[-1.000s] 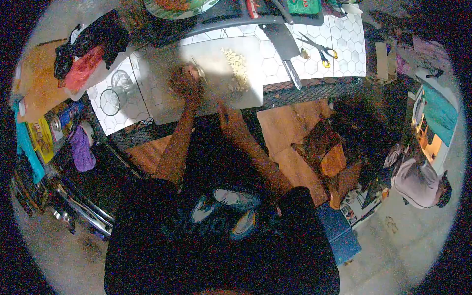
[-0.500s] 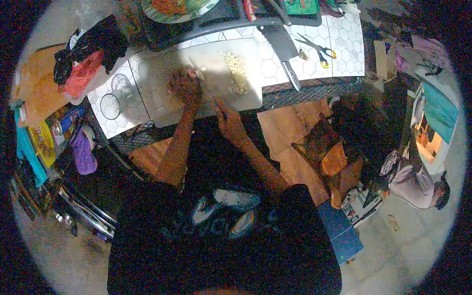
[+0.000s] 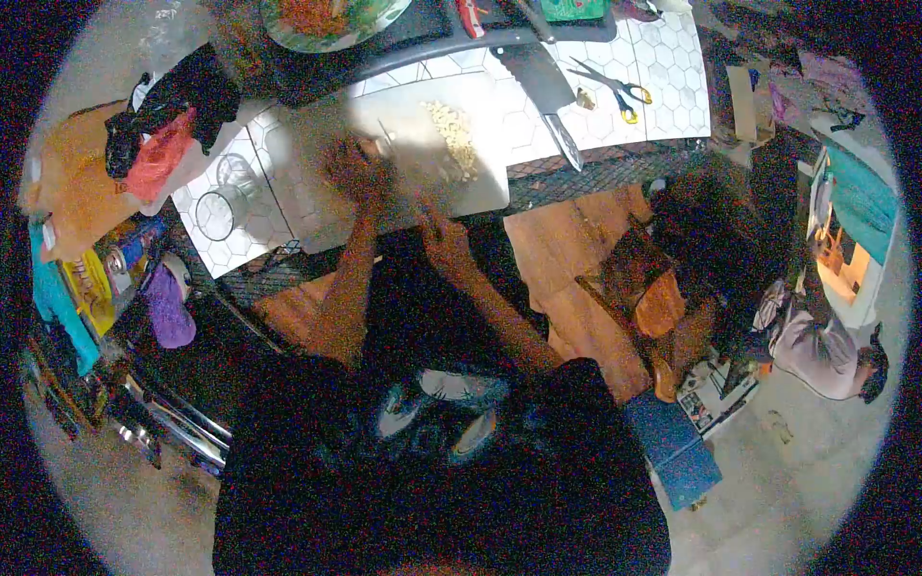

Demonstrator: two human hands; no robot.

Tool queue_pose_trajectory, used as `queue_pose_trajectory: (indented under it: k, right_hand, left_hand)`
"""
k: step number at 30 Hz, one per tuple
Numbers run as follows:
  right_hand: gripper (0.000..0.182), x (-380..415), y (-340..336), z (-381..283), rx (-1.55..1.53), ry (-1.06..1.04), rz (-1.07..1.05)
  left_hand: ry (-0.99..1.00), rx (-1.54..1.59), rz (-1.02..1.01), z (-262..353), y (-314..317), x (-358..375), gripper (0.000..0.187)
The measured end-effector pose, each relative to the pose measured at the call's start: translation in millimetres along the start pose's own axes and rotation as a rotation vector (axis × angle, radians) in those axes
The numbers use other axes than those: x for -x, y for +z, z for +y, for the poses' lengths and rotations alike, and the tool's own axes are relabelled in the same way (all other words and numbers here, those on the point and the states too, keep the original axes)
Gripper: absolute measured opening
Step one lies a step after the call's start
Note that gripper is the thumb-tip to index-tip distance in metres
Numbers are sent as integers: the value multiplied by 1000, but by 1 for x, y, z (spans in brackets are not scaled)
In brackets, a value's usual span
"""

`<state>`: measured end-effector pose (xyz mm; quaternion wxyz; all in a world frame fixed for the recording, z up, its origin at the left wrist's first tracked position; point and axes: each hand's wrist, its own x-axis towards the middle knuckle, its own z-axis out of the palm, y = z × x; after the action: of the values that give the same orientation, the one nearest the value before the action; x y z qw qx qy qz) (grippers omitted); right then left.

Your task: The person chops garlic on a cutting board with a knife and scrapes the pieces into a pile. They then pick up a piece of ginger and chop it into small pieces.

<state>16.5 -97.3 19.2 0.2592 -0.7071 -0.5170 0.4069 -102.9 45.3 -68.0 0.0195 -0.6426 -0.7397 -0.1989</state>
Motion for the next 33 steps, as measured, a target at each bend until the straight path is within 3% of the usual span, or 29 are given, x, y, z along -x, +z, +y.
queue_pose_trajectory:
  k: [3, 5, 9, 12, 14, 18, 20, 24, 26, 27, 29, 33]
  right_hand:
    - [38, 9, -26, -30, -78, 121, -47]
    - [38, 13, -34, -37, -90, 193, -108]
    - [38, 15, -31, -35, -85, 186, -155]
    - [39, 17, -28, -36, -106, 89, -64]
    - [39, 17, -30, -38, -126, 152, -110]
    - [39, 15, -34, -51, -120, 386, -241]
    - [38, 18, -16, -27, -72, 124, -108]
    - [37, -4, 8, -2, -9, 27, -16]
    - [37, -9, 11, 3, 46, -227, 170]
    - [37, -6, 7, 1, 44, -226, 174]
    - [37, 0, -11, -4, 119, 38, -80]
    - [38, 14, -38, -15, -54, 139, -138]
  left_hand:
    - [13, 60, -3, 5, -13, 0, 23]
    - [-43, 141, -131, 4, -14, -1, 23]
    - [-19, 73, -38, 5, -12, -1, 22]
    - [-72, 78, -205, 4, -15, 1, 22]
    - [45, -4, -4, -3, -2, 5, 22]
    - [29, 29, 10, -2, 0, 5, 23]
    - [-49, 36, -102, 7, -10, 0, 23]
    - [-101, 96, -156, 14, -26, -18, 23]
    - [-383, 17, -876, 15, -32, -49, 22]
    - [-379, 15, -876, 9, -22, -33, 22]
    - [93, -31, 68, -6, 11, 8, 22]
    - [-9, 112, -47, 3, -8, 0, 21]
